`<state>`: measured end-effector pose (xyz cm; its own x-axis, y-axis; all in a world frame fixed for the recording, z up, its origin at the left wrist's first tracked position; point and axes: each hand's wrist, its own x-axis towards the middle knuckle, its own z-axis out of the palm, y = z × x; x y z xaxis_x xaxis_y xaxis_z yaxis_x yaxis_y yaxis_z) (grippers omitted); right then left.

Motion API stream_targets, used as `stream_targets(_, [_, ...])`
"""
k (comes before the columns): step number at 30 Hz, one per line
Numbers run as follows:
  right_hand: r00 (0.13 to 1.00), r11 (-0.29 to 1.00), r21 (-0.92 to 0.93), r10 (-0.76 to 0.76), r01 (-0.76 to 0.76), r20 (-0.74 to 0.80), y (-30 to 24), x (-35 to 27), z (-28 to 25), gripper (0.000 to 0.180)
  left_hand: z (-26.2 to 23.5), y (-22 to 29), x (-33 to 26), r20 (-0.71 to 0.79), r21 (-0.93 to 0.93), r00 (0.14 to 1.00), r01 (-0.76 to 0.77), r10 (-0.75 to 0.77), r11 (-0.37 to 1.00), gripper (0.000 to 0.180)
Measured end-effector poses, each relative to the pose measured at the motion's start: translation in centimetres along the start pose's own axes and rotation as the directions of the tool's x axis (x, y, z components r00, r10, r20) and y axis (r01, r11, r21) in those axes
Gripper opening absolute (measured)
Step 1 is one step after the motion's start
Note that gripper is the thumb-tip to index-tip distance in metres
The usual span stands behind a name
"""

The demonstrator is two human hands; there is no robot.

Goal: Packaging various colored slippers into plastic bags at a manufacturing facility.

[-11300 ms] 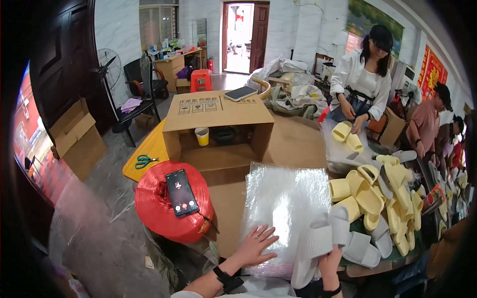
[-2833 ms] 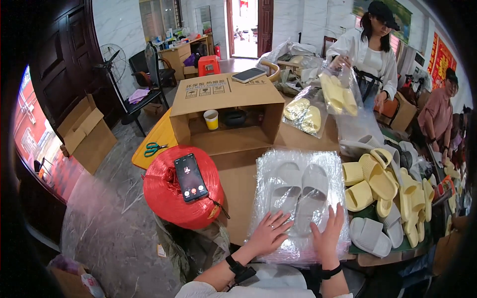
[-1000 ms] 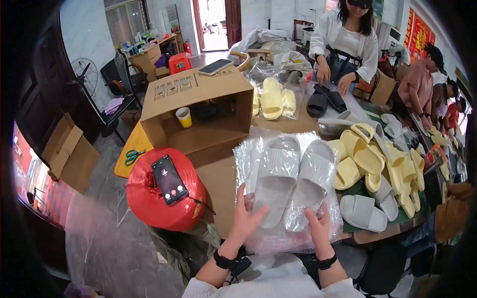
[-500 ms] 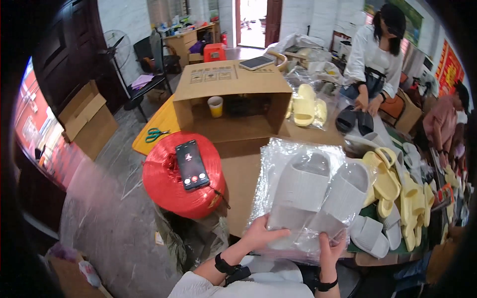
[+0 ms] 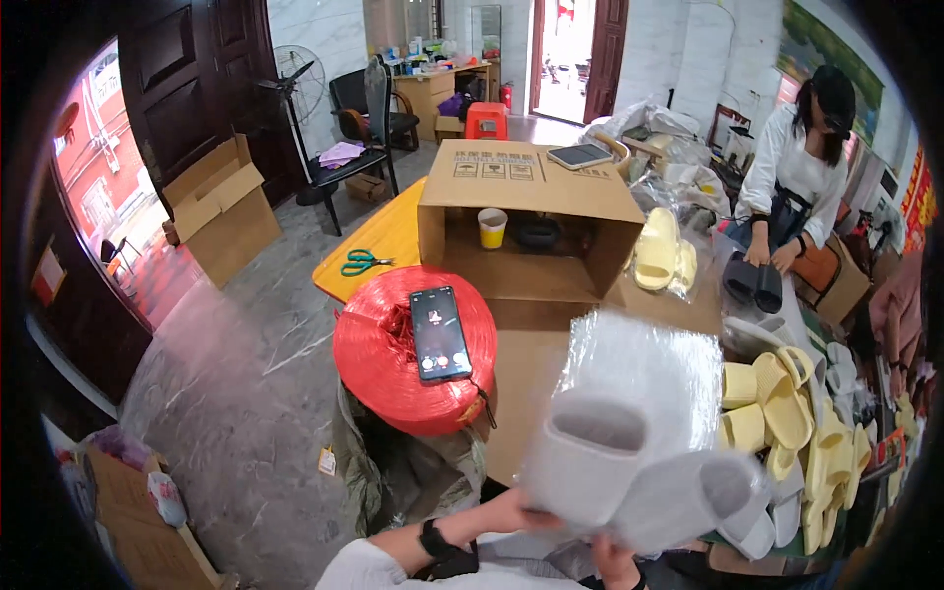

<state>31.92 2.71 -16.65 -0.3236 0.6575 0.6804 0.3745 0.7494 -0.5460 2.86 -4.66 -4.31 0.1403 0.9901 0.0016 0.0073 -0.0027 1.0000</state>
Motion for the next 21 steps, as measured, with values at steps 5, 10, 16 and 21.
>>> stream_targets(5, [0.549, 0.678, 0.152, 0.42, -0.72, 0.723, -2.3, 8.1, -1.9, 0.035, -11.7, -1.4, -12.7, -0.125, -0.131, 0.977, 0.155, -0.172, 0.979, 0.057])
stream_targets(10, [0.926, 0.996, -0.034, 0.087, -0.08, 0.368, -8.3, 16.1, -4.3, 0.035, -19.2, 0.1, -31.8, -0.32, -0.399, 0.858, 0.263, -0.402, 0.878, 0.072])
stream_targets(16, [0.906, 0.964, -0.193, 0.243, -0.185, 0.346, -5.5, 15.7, -3.0, 0.041, -18.0, -2.0, -39.5, -0.476, -0.618, 0.418, 0.466, -0.774, 0.633, 0.079])
stream_targets(21, [0.911, 0.947, -0.3, 0.221, -0.115, 0.349, -5.8, 15.2, -2.3, 0.038, -17.5, -5.3, -26.2, -0.491, -0.629, 0.186, 0.6, -0.851, 0.494, 0.044])
